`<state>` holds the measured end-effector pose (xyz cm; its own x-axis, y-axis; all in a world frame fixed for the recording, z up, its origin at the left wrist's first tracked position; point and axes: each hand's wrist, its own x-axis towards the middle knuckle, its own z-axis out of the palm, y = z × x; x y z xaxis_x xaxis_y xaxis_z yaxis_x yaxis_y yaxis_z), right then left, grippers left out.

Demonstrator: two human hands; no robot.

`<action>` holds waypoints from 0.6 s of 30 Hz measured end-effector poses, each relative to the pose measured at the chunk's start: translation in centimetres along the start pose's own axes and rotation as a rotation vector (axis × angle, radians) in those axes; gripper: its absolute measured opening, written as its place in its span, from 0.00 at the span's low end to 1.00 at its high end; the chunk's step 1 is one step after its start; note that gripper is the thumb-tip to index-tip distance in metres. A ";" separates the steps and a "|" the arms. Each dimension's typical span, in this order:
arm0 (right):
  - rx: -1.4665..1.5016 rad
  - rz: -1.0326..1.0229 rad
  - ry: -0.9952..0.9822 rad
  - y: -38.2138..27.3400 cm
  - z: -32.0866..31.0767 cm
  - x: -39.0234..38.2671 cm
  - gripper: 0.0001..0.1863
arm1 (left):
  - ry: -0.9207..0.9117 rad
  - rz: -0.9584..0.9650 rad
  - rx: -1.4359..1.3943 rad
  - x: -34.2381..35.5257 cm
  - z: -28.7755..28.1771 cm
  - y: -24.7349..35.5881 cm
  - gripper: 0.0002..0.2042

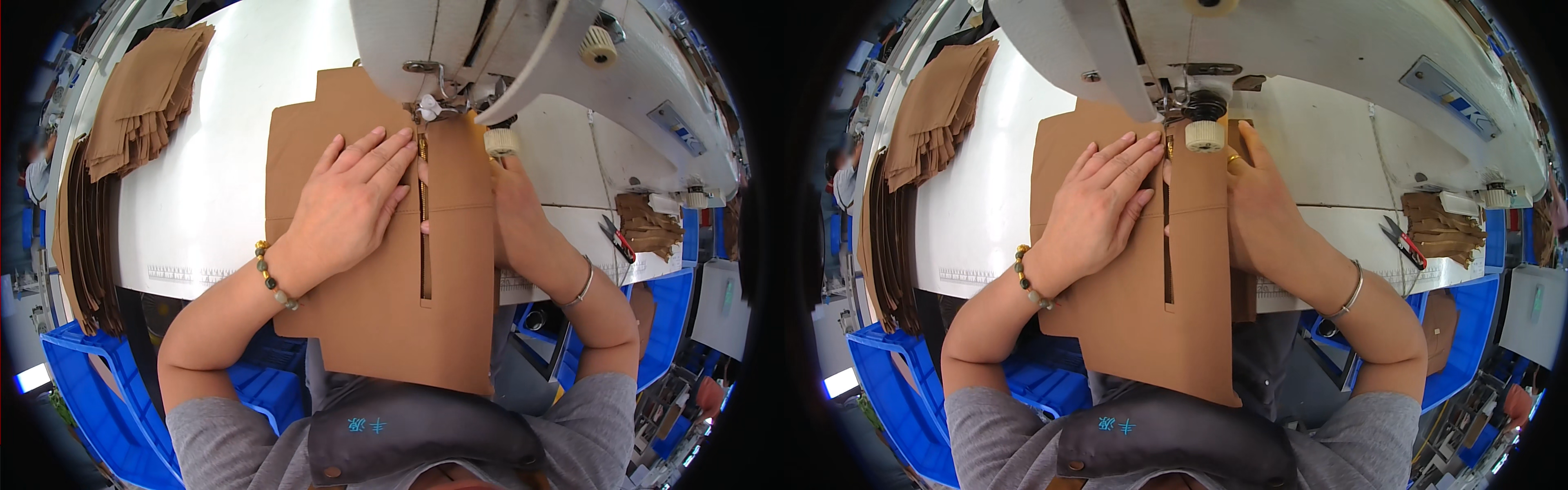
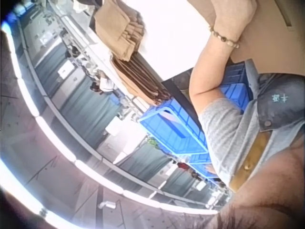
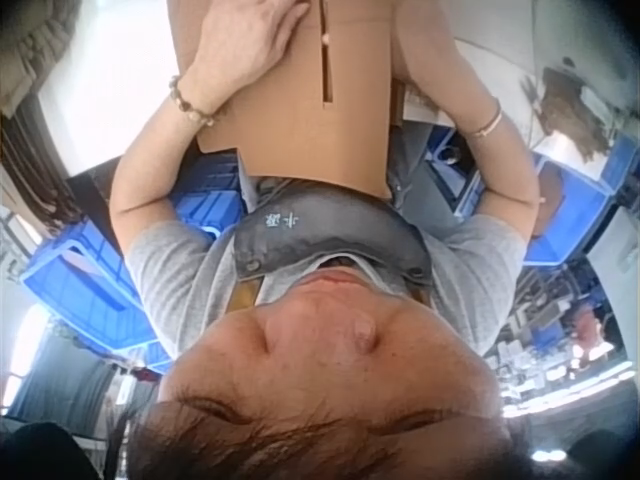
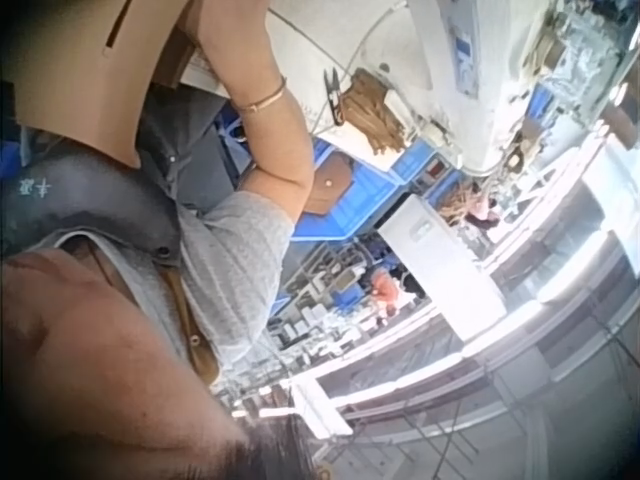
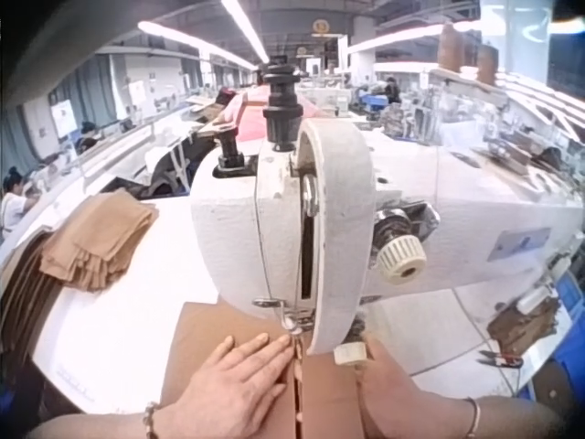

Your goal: Sewing a zipper and assembling components of a leather bag using an industrial sewing machine.

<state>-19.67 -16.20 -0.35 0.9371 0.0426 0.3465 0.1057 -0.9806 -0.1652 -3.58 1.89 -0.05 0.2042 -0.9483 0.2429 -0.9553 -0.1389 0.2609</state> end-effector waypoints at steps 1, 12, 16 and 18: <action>0.005 0.009 -0.023 0.0 0.0 0.0 0.29 | 0.003 0.001 0.005 0.0 -0.1 0.0 0.24; -0.019 0.003 -0.056 0.0 0.0 -0.1 0.31 | -0.014 0.015 0.011 0.3 -0.5 -0.1 0.24; -0.088 -0.019 -0.067 0.1 -0.1 -0.1 0.34 | 0.001 0.016 0.010 0.4 -0.7 -0.2 0.23; -0.075 -0.021 -0.063 0.1 -0.1 -0.1 0.33 | 0.007 0.030 0.030 0.6 -0.8 -0.3 0.21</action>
<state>-19.76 -16.28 -0.31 0.9543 0.0727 0.2897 0.1022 -0.9909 -0.0879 -3.04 1.56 0.76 0.1764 -0.9503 0.2565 -0.9671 -0.1187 0.2252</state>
